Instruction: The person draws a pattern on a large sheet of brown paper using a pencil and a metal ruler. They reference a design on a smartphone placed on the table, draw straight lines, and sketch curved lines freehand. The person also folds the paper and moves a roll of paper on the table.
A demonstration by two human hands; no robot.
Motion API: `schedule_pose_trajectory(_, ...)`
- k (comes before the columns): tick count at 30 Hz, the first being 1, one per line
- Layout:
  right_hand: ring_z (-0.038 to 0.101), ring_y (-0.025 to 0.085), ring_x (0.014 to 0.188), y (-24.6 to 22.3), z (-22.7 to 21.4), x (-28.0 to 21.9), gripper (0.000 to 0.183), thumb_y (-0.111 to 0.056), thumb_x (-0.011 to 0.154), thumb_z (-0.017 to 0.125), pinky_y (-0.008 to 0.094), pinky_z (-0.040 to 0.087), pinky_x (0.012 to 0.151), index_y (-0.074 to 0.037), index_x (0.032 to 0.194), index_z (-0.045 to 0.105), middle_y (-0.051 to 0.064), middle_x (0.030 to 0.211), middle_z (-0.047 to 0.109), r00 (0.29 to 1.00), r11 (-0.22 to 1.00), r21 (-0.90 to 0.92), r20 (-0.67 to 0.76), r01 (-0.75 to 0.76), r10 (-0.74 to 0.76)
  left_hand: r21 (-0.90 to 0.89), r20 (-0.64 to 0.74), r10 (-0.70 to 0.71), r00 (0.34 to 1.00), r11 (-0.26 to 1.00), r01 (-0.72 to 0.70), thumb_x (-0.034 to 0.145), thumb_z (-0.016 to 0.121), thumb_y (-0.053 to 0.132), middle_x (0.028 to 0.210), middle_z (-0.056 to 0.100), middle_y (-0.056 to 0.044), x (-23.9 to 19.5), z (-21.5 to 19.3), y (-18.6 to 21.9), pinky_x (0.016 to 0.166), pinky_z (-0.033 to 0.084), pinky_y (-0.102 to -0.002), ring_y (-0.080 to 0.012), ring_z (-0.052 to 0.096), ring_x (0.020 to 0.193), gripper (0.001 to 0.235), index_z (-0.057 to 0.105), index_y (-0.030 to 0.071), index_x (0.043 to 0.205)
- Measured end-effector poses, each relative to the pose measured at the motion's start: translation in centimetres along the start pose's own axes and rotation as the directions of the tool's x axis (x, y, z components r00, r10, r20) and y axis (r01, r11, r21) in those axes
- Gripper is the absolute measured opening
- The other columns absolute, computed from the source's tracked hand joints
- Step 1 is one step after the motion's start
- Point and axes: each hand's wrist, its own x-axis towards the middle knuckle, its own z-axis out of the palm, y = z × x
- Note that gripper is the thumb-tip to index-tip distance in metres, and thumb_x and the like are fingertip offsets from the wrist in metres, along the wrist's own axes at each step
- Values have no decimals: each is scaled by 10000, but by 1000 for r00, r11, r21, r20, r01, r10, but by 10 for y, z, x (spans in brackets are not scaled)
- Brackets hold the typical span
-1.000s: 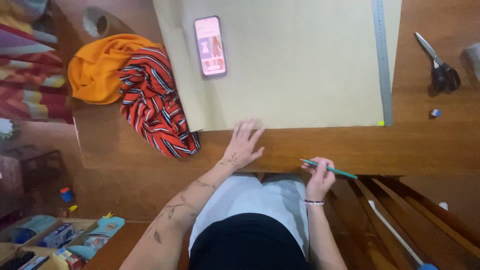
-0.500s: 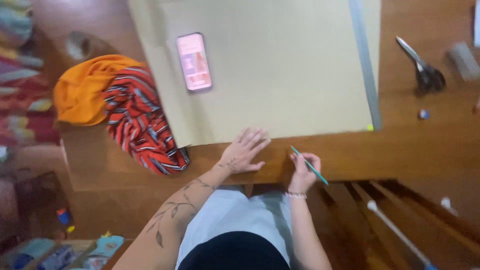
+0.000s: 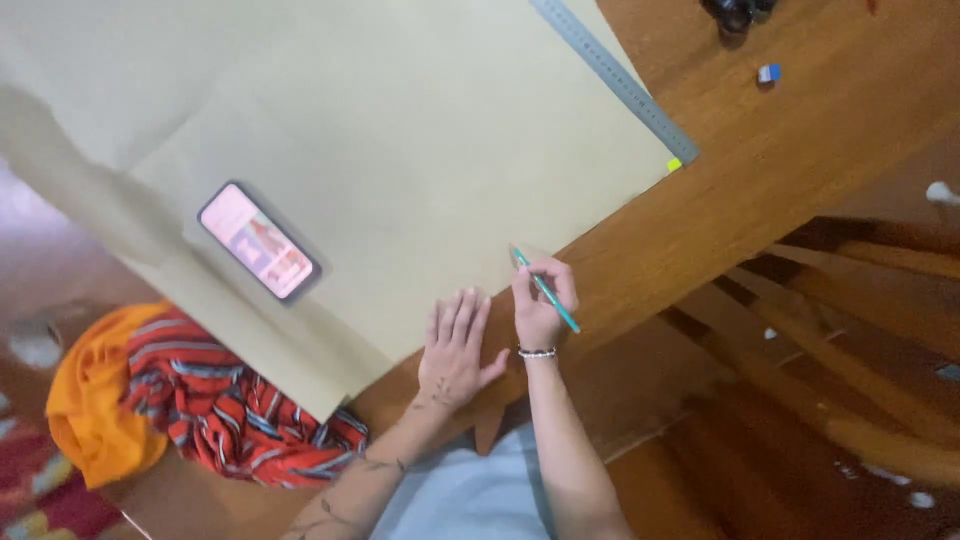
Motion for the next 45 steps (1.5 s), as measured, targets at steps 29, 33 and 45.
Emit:
schedule_pose_trajectory(29,702,241,758,-8,8,8,174,49,729,742,340,586,668,-112,774,696,60,793,698,989,987,-68,21,147,-146,62,29,11,1000,998,-13,813,548,604,1555,394,-132,3,10,2,1236,203,-567,-317,325,1473,841,455,150,1515)
schedule_pose_trajectory(33,702,255,759,-15,-4,23,178,52,708,719,343,575,677,-115,742,666,75,788,697,991,980,-158,-24,124,-129,48,27,11,1000,999,-12,825,553,608,1523,428,-141,5,11,2,1229,211,-571,-322,343,1463,830,475,132,1501)
schedule_pose_trajectory(45,643,213,808,37,-43,44,211,7,827,784,302,576,703,-29,823,576,138,902,570,978,986,62,-149,155,-145,-10,59,-15,998,1000,16,815,602,626,1524,424,-129,-4,13,-3,1202,244,-564,-325,364,1443,876,436,154,1535)
